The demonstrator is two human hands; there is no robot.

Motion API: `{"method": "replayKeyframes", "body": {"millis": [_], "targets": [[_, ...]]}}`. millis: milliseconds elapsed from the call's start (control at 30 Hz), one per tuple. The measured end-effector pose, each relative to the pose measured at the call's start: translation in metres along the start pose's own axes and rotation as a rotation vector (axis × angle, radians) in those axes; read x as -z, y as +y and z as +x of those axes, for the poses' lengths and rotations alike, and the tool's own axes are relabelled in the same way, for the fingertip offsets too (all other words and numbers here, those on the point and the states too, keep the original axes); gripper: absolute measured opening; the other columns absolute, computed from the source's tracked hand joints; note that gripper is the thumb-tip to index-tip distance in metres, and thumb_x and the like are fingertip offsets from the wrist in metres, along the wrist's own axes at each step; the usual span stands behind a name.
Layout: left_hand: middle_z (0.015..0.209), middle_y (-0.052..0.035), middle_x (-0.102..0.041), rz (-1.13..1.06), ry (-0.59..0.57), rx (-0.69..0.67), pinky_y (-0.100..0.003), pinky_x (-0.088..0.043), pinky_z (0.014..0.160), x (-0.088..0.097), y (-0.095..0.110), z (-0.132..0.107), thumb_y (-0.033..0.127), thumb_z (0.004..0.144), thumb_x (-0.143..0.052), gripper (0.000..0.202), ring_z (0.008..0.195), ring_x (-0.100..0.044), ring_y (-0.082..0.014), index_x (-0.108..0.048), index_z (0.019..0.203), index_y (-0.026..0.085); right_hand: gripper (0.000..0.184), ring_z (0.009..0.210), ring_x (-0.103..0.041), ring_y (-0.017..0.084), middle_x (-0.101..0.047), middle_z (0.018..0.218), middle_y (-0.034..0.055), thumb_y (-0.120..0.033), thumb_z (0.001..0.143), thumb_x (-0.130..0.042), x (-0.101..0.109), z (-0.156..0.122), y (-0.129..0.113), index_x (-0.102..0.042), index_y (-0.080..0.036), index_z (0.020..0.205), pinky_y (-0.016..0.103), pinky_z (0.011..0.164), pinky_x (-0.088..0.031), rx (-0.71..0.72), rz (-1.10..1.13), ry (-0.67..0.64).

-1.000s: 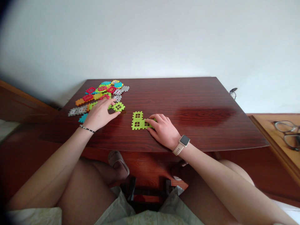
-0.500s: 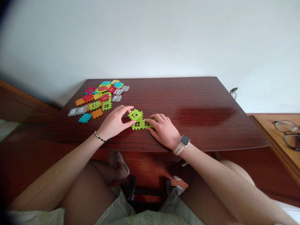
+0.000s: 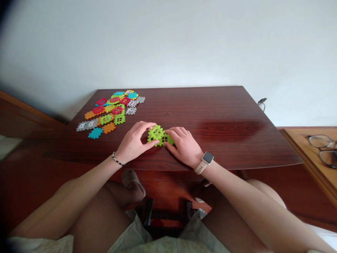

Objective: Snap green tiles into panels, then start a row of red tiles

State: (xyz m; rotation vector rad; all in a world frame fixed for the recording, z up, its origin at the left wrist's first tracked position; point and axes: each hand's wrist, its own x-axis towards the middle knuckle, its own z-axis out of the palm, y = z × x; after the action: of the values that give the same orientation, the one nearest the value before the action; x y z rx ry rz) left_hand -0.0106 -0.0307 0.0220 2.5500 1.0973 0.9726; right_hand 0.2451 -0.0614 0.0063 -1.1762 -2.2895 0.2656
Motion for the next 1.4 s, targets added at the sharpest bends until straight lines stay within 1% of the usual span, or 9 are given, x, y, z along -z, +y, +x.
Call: {"method": "replayKeyframes", "body": {"millis": [233, 400, 467, 533, 633, 833, 967, 1133, 1400], "targets": [[0.119, -0.0084, -0.071, -0.072, 0.029, 0.021, -0.047, -0.057, 0.105, -0.002, 0.005, -0.001, 0.03, 0.095, -0.084, 0.049, 0.113, -0.068, -0.0289, -0.061, 0.138, 0.026, 0.023, 0.112, -0.07, 0.032, -0.077, 0.121, 0.0126, -0.035, 0.112, -0.056, 0.005, 0.002, -0.005, -0.065, -0.024, 0.13, 0.047, 0.096, -0.052, -0.005, 0.025, 0.088], [0.121, -0.0089, -0.07, -0.167, 0.043, 0.077, -0.045, -0.059, 0.103, -0.005, 0.006, -0.003, 0.032, 0.095, -0.085, 0.047, 0.112, -0.069, -0.0271, -0.062, 0.136, 0.026, 0.023, 0.104, -0.073, 0.03, -0.082, 0.113, 0.0075, -0.037, 0.112, -0.058, 0.01, 0.001, -0.01, -0.068, -0.026, 0.129, 0.049, 0.097, -0.046, -0.054, -0.022, 0.155], [0.121, -0.009, -0.069, -0.158, 0.043, 0.072, -0.045, -0.059, 0.103, -0.005, 0.005, -0.003, 0.034, 0.095, -0.085, 0.048, 0.112, -0.068, -0.0274, -0.062, 0.137, 0.026, 0.027, 0.098, -0.075, 0.028, -0.083, 0.108, 0.0065, -0.037, 0.111, -0.058, 0.011, 0.001, -0.011, -0.066, -0.026, 0.135, 0.046, 0.093, -0.05, -0.082, 0.041, 0.162], [0.12, -0.0088, -0.069, -0.15, 0.045, 0.06, -0.045, -0.059, 0.102, -0.005, 0.005, -0.003, 0.033, 0.095, -0.086, 0.049, 0.112, -0.068, -0.0273, -0.061, 0.137, 0.026, 0.03, 0.088, -0.075, 0.025, -0.083, 0.106, 0.0054, -0.036, 0.111, -0.059, 0.011, 0.001, -0.013, -0.064, -0.026, 0.139, 0.041, 0.084, -0.055, -0.106, 0.134, 0.155], [0.118, -0.008, -0.069, -0.132, 0.048, 0.037, -0.045, -0.058, 0.102, -0.005, 0.006, -0.003, 0.032, 0.095, -0.086, 0.051, 0.111, -0.069, -0.0271, -0.061, 0.138, 0.027, 0.03, 0.078, -0.074, 0.021, -0.083, 0.108, 0.004, -0.034, 0.109, -0.06, 0.011, 0.001, -0.014, -0.065, -0.027, 0.138, 0.036, 0.076, -0.058, -0.127, 0.23, 0.133], [0.117, -0.0073, -0.069, -0.117, 0.043, -0.001, -0.045, -0.058, 0.104, -0.004, 0.009, -0.002, 0.032, 0.095, -0.087, 0.055, 0.111, -0.069, -0.0271, -0.06, 0.143, 0.028, 0.023, 0.093, -0.079, 0.024, -0.083, 0.111, 0.0036, -0.035, 0.107, -0.065, 0.01, 0.004, -0.012, -0.068, -0.028, 0.128, 0.037, 0.083, -0.064, -0.166, 0.392, 0.149], [0.113, -0.0064, -0.07, -0.136, 0.039, -0.009, -0.044, -0.058, 0.104, -0.007, 0.006, -0.003, 0.028, 0.1, -0.08, 0.05, 0.111, -0.07, -0.0256, -0.059, 0.145, 0.028, 0.021, 0.097, -0.079, 0.024, -0.082, 0.117, 0.0046, -0.036, 0.106, -0.067, 0.009, 0.005, -0.007, -0.069, -0.028, 0.125, 0.04, 0.088, -0.065, -0.206, 0.475, 0.17], [0.119, -0.0062, -0.074, -0.183, 0.02, -0.012, -0.042, -0.059, 0.106, -0.009, 0.002, -0.005, 0.022, 0.104, -0.074, 0.05, 0.115, -0.073, -0.0237, -0.057, 0.15, 0.029, 0.021, 0.101, -0.079, 0.026, -0.083, 0.116, 0.0055, -0.037, 0.106, -0.066, 0.011, 0.007, -0.005, -0.071, -0.027, 0.123, 0.043, 0.092, -0.065, -0.246, 0.505, 0.204], [0.13, -0.0075, -0.077, -0.209, -0.03, -0.017, -0.045, -0.059, 0.113, -0.01, 0.004, -0.005, 0.021, 0.106, -0.066, 0.051, 0.124, -0.074, -0.0245, -0.053, 0.155, 0.03, 0.023, 0.091, -0.078, 0.025, -0.083, 0.108, 0.005, -0.041, 0.103, -0.07, 0.015, 0.009, 0.001, -0.072, -0.027, 0.121, 0.041, 0.082, -0.065, -0.264, 0.475, 0.199]]}}
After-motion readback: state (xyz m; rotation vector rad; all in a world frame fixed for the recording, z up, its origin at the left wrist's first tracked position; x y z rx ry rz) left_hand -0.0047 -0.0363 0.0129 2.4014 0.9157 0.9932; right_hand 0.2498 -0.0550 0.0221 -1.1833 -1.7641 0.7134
